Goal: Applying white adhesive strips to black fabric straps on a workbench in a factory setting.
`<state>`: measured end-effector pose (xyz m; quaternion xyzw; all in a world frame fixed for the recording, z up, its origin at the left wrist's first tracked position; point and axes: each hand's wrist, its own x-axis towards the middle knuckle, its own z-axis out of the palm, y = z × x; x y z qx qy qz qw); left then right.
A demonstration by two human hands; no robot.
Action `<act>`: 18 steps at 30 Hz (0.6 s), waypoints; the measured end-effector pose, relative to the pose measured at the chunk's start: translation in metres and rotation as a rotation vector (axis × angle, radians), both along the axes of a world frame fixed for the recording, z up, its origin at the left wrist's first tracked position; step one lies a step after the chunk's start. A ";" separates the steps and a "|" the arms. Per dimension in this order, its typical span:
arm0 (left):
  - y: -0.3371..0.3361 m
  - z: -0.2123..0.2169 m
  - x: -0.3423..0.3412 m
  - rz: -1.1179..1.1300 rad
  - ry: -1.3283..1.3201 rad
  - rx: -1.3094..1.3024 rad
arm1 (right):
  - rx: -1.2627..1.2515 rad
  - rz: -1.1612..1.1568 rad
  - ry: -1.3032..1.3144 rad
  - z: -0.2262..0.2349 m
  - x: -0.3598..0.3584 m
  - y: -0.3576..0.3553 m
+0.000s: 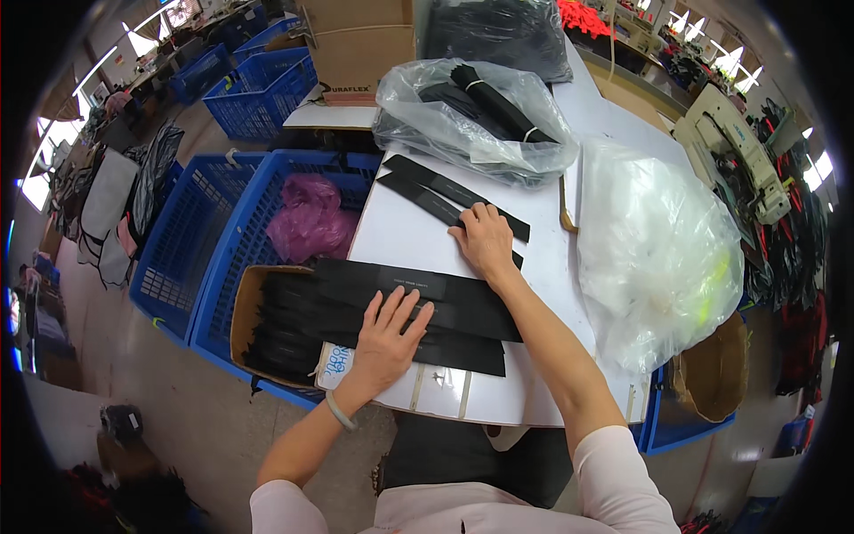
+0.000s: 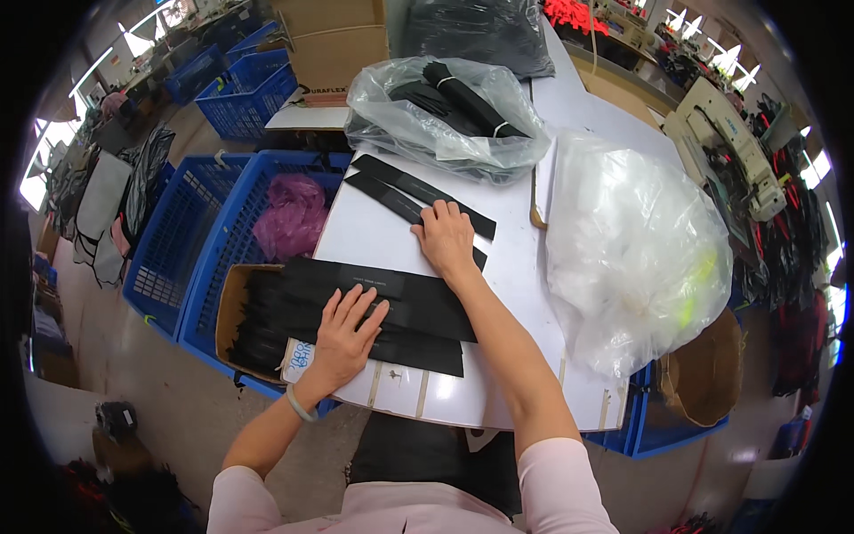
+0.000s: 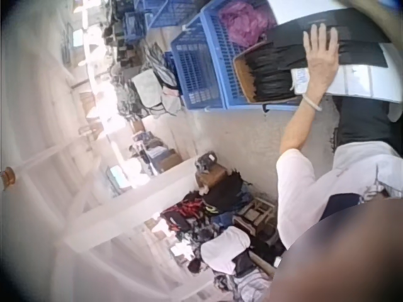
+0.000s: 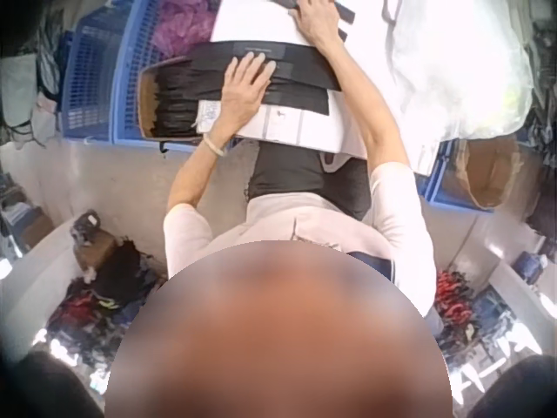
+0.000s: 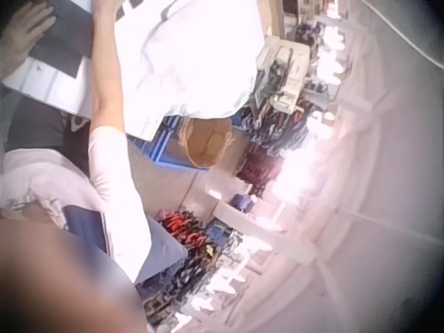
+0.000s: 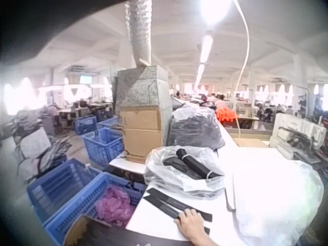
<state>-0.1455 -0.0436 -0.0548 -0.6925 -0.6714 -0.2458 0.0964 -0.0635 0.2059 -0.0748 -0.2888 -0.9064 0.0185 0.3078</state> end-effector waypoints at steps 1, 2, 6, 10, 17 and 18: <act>-0.001 0.000 0.000 0.001 0.003 0.002 | 0.086 0.054 0.014 0.004 0.000 -0.001; -0.002 0.000 -0.001 -0.001 -0.005 0.002 | 0.085 0.053 0.006 0.007 0.003 -0.002; -0.004 0.009 -0.001 0.033 -0.241 0.099 | -0.159 0.159 0.230 0.060 0.041 -0.032; 0.019 0.067 0.037 -0.089 -1.652 0.223 | -0.871 0.324 0.074 0.114 0.124 -0.083; 0.046 0.074 0.105 -0.241 -1.960 0.182 | -1.099 0.159 0.317 0.097 0.194 -0.138; 0.047 0.074 0.114 -0.218 -1.939 0.174 | -1.078 0.086 0.292 0.094 0.201 -0.143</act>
